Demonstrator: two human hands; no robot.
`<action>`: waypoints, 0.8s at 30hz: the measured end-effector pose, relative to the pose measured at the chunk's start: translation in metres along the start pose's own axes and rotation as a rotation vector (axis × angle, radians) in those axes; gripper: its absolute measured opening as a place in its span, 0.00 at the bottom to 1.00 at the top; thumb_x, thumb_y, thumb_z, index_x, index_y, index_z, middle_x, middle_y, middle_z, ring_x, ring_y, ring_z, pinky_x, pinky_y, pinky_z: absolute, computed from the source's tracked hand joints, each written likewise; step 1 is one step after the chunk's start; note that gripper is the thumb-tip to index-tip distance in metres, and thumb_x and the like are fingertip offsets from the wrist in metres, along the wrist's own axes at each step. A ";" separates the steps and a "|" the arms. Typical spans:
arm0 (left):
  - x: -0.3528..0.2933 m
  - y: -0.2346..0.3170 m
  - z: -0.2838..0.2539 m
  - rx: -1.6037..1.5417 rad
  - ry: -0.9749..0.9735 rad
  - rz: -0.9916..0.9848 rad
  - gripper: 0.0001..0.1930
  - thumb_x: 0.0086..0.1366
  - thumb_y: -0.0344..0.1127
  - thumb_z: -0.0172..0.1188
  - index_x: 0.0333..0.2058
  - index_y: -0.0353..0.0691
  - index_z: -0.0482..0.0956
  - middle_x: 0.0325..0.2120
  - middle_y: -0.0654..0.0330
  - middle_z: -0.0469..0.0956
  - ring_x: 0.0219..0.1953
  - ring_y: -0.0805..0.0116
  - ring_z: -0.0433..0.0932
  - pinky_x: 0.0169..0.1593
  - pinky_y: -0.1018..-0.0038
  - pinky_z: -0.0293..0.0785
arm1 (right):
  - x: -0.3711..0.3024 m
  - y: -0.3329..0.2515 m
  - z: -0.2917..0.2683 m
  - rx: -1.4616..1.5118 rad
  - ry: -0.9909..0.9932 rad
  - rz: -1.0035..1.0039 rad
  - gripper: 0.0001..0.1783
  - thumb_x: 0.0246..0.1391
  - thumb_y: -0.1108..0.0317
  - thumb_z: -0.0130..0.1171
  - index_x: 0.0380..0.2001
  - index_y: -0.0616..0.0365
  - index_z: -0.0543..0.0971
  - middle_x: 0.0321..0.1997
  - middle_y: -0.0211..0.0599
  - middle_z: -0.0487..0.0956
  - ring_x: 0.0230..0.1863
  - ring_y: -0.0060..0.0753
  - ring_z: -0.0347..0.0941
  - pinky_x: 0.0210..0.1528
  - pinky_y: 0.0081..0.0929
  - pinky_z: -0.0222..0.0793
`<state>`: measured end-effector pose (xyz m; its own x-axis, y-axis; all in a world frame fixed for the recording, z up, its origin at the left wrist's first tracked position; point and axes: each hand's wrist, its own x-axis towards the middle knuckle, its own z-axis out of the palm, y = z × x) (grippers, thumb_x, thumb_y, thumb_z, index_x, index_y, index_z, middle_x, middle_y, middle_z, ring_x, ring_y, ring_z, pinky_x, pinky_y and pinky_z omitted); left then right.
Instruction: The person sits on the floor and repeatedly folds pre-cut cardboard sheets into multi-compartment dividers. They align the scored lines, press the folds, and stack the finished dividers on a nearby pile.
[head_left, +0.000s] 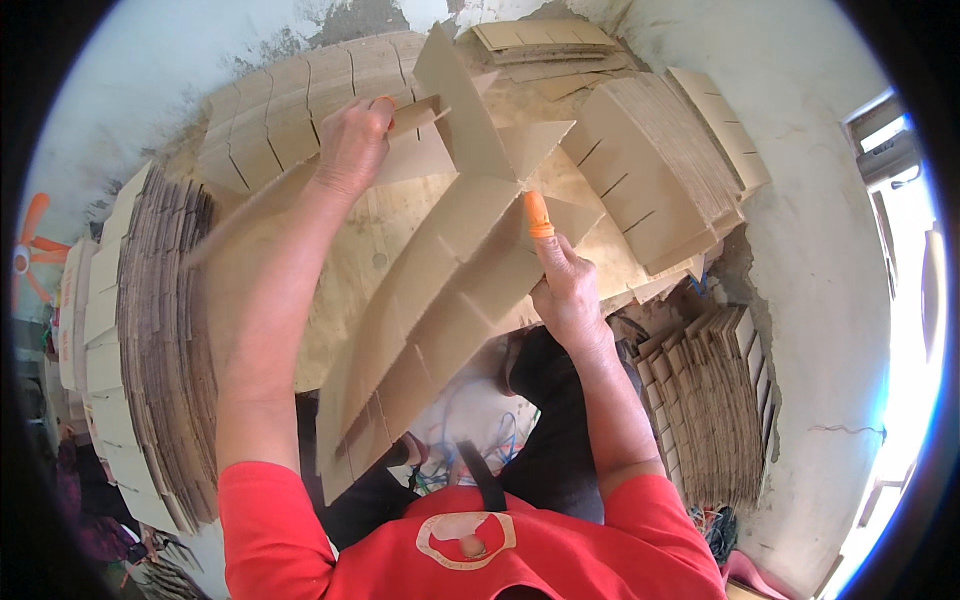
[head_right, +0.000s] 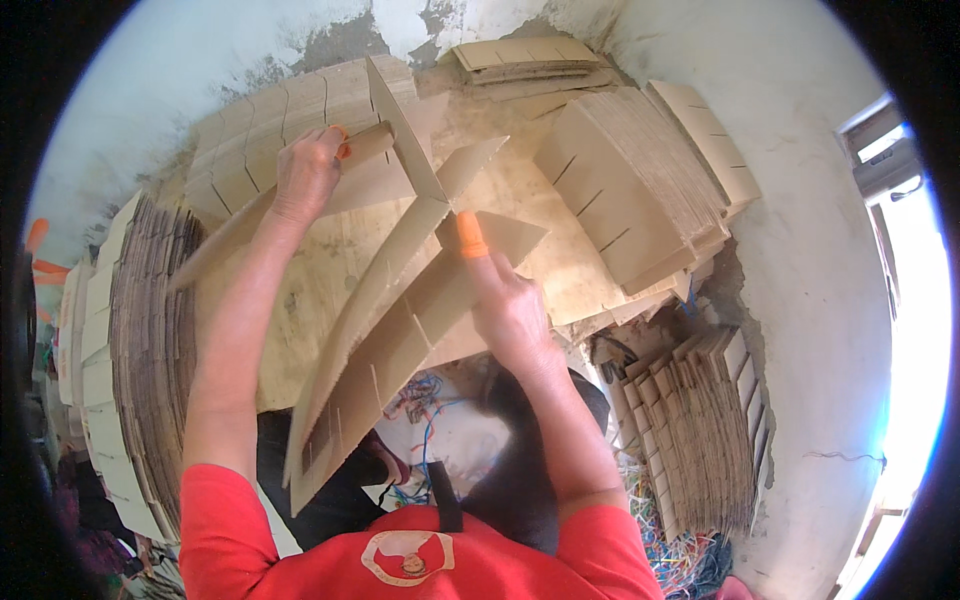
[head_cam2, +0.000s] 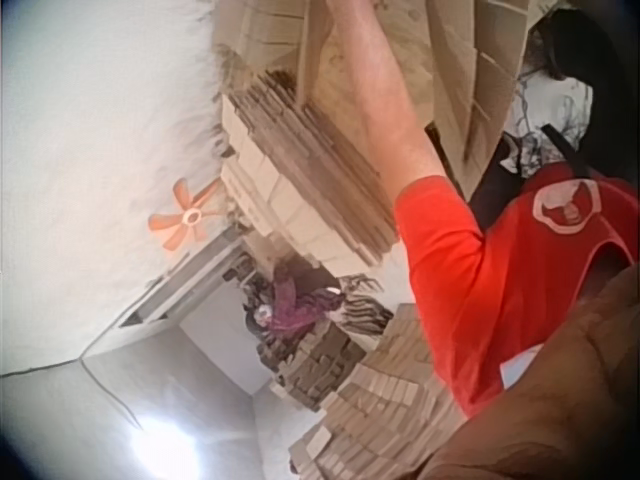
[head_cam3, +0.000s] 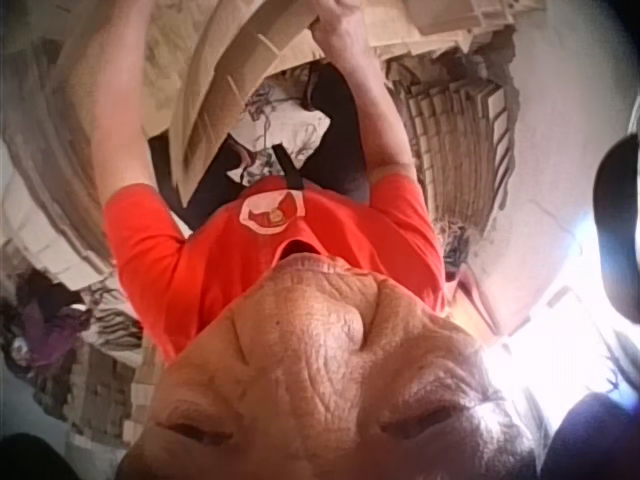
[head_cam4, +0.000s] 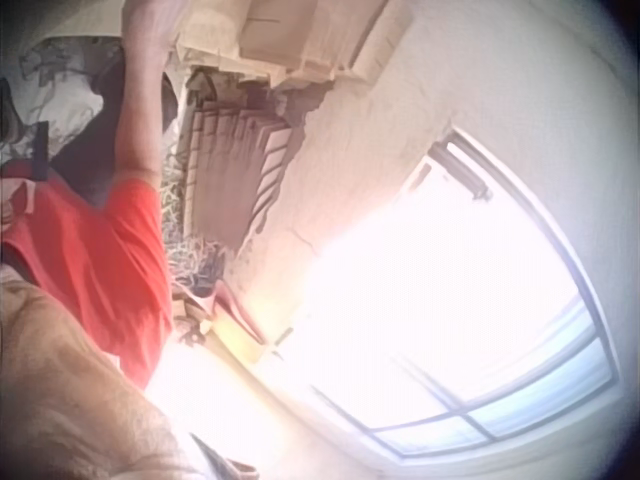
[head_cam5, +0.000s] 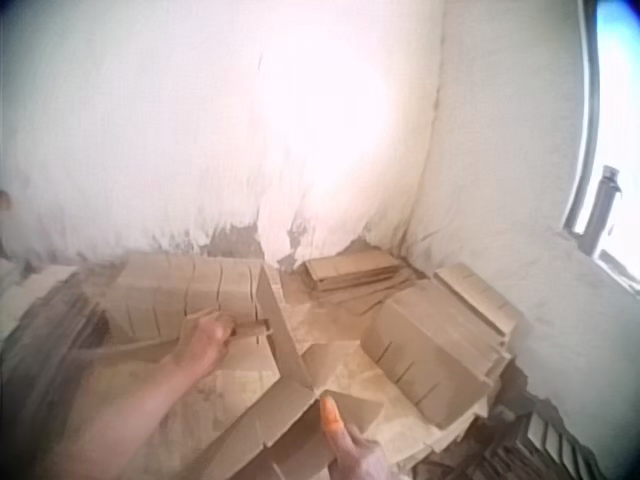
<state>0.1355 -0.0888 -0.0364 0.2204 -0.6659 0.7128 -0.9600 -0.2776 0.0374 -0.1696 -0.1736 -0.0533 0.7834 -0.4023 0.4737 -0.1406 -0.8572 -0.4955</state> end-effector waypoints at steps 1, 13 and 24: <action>0.000 -0.001 -0.002 -0.015 0.009 -0.008 0.06 0.49 0.21 0.59 0.26 0.39 0.75 0.23 0.55 0.79 0.30 0.54 0.79 0.31 0.60 0.75 | -0.002 -0.001 -0.002 -0.002 0.005 0.003 0.51 0.37 0.87 0.48 0.69 0.42 0.58 0.46 0.49 0.77 0.31 0.55 0.77 0.32 0.40 0.78; -0.004 0.055 -0.032 -0.357 -0.047 -0.070 0.05 0.53 0.28 0.65 0.28 0.35 0.78 0.22 0.47 0.77 0.25 0.47 0.75 0.30 0.58 0.69 | -0.010 -0.005 -0.017 -0.129 -0.167 0.070 0.48 0.40 0.86 0.49 0.69 0.49 0.58 0.36 0.49 0.77 0.29 0.55 0.76 0.31 0.41 0.75; -0.063 0.152 -0.183 -0.451 -0.766 0.056 0.42 0.40 0.53 0.78 0.48 0.25 0.75 0.37 0.48 0.78 0.33 0.52 0.77 0.40 0.63 0.75 | 0.006 0.053 -0.029 -0.339 -0.470 0.273 0.23 0.51 0.67 0.56 0.54 0.43 0.76 0.42 0.47 0.79 0.45 0.57 0.76 0.47 0.43 0.71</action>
<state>-0.0560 0.0380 0.0525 0.0710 -0.9954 0.0636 -0.9138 -0.0393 0.4042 -0.1900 -0.2305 -0.0554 0.8633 -0.5026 -0.0446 -0.4959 -0.8289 -0.2589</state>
